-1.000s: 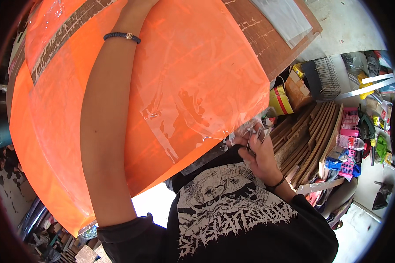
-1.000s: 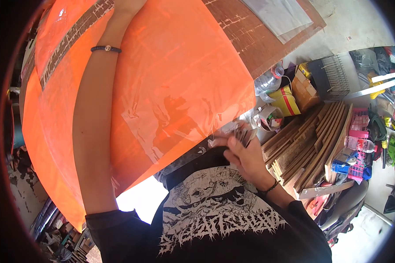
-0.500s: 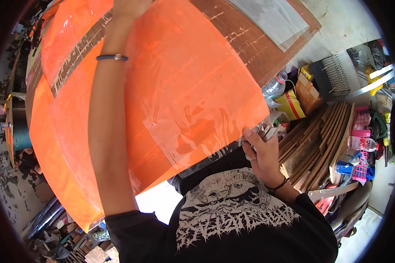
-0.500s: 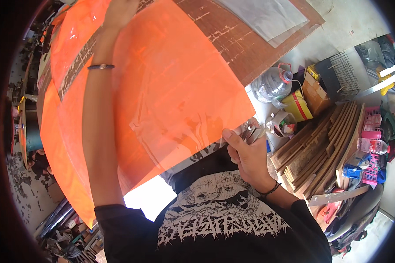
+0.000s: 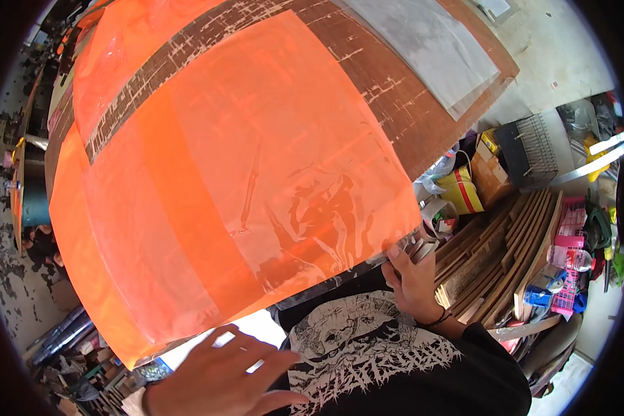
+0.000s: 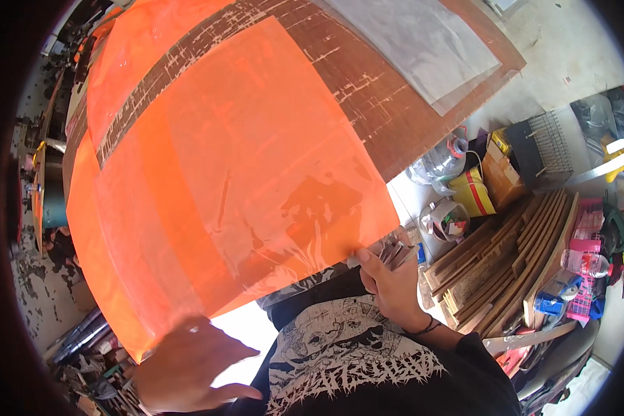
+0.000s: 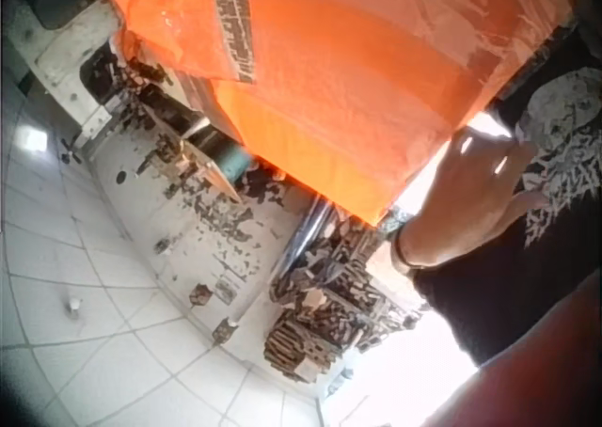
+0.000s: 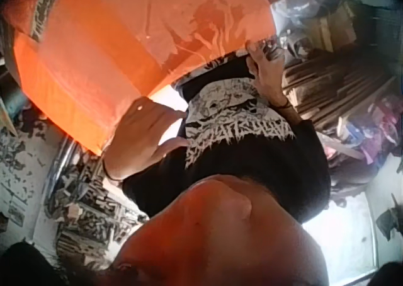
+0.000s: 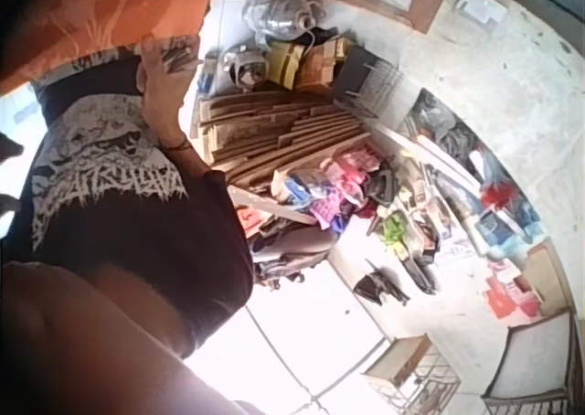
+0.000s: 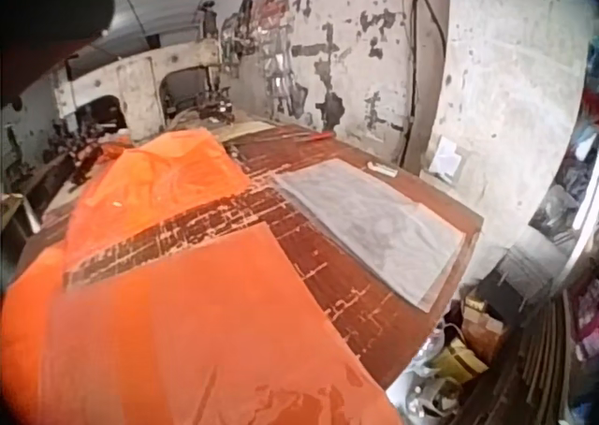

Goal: The person aligns clear plastic sheets over orange plastic sheets on a wooden table, then secures the edges with tape using a hand-held dispenser.

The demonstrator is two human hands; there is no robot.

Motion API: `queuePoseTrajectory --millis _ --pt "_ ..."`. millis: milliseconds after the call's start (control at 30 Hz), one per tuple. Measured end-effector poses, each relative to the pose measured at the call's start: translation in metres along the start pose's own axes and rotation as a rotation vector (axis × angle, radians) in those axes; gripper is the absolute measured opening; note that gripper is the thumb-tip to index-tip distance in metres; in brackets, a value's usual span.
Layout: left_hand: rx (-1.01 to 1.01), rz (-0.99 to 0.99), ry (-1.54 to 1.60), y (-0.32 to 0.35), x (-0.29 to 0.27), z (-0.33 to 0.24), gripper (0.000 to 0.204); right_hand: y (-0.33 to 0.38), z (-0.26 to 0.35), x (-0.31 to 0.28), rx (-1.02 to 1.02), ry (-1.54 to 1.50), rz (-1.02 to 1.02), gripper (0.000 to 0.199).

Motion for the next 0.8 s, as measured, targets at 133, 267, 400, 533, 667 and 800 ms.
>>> queuePoseTrajectory --millis 133,267,400,533,667,800 --pt "0.058 0.179 0.445 -0.04 0.09 0.058 0.054 0.0 -0.004 0.0 -0.04 0.09 -0.036 0.038" --pt "0.167 -0.348 0.825 -0.105 0.169 0.093 0.075 0.001 -0.003 0.001 -0.055 0.113 -0.011 0.035" --pt "0.605 -0.716 1.176 -0.142 0.175 0.081 0.08 0.004 -0.006 -0.003 -0.046 0.132 -0.071 0.032" --pt "0.561 -0.855 1.197 -0.144 0.15 0.069 0.066 0.002 -0.002 0.005 -0.066 0.151 -0.039 0.03" --pt "0.515 -0.861 1.123 -0.152 0.153 0.072 0.042 0.002 -0.004 0.011 -0.14 0.141 -0.121 0.028" --pt "0.521 -0.827 1.131 -0.16 0.155 0.071 0.03 0.01 -0.012 -0.01 0.004 0.106 0.055 0.034"
Point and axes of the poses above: each hand's wrist, its own y-axis away from the middle knuckle, its own x-axis out of the palm, z = x × y, the point moved 2 cm from there along -y, towards the middle knuckle, and after that the axes turned 13 degrees about z, right-handed, at the moved point
